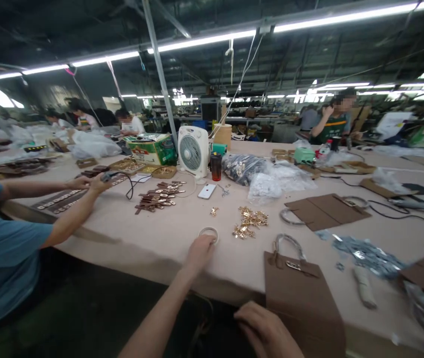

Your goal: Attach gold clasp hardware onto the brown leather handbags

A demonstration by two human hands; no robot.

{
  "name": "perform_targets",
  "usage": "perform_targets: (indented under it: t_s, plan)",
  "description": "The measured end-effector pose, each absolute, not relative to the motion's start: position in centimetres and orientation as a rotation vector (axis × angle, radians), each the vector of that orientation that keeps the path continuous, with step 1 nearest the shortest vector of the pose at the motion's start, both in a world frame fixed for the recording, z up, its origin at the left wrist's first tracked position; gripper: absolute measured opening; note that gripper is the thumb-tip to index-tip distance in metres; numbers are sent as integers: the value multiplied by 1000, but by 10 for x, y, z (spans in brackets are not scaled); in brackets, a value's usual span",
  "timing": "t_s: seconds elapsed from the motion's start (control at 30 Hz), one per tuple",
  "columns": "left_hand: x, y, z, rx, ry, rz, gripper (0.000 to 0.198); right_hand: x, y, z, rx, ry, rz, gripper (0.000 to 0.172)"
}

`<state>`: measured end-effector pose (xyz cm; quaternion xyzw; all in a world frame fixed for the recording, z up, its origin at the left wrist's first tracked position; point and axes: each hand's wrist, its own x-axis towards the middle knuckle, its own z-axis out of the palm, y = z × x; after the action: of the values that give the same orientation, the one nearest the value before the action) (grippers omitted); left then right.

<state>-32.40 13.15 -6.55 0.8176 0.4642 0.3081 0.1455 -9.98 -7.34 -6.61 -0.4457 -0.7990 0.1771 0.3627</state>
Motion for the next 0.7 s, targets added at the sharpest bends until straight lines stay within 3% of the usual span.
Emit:
perform_targets:
  t_s: [0.13, 0.37, 0.7]
  plan:
    - [-305, 100, -61, 2367, 1198, 792, 30, -89, -16, -43, -1220, -1918, 585, 28]
    - [-294, 69, -66, 2393, 1141, 917, 28, -83, 56, -71, -1388, -1778, 626, 54]
    - [-288, 70, -65, 2456, 1209, 893, 23, -94, 57, -65, -1457, -1751, 619, 15]
